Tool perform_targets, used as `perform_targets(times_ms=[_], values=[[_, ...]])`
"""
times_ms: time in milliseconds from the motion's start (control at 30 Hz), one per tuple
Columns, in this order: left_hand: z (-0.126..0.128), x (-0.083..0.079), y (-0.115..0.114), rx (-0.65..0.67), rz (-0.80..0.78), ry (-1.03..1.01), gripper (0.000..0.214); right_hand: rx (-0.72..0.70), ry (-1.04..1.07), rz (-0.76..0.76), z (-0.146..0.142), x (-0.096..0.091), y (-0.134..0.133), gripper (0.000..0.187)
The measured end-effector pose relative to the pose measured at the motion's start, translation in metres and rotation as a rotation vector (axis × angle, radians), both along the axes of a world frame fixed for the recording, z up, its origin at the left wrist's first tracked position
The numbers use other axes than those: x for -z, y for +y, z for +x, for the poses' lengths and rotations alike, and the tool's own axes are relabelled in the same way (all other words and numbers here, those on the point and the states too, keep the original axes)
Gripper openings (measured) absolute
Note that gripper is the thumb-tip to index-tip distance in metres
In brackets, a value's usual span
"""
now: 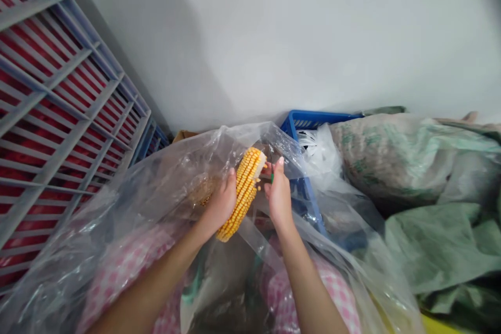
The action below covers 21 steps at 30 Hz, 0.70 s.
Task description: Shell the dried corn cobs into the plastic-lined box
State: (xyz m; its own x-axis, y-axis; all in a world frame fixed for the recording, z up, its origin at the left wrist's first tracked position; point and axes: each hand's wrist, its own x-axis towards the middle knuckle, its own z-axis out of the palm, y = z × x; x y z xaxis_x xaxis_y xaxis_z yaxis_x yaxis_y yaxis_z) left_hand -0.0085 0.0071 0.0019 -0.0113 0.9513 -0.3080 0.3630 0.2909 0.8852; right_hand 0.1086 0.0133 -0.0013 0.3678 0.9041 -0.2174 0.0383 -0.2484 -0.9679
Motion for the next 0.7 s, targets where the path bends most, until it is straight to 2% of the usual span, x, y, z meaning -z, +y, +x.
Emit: perform_targets(times_ms=[133,233,333,533,700], values=[[0.006,-0.001,-0.006,0.071,0.106,0.157,0.049,-0.003,-0.076,-0.001,-0.005,-0.005,0.000,0.059],[0.010,0.000,-0.010,0.109,0.119,0.239,0.044,0.027,-0.186,-0.088,-0.009,-0.006,-0.001,0.057],[0.013,0.003,-0.013,0.116,0.116,0.236,0.041,0.039,-0.252,-0.158,-0.012,-0.006,-0.001,0.054],[0.013,0.005,-0.014,0.104,0.126,0.241,0.040,0.029,-0.269,-0.091,-0.011,-0.006,-0.001,0.047],[0.015,0.010,-0.013,0.081,0.106,0.166,0.043,0.031,-0.275,-0.086,-0.012,-0.003,-0.001,0.047]])
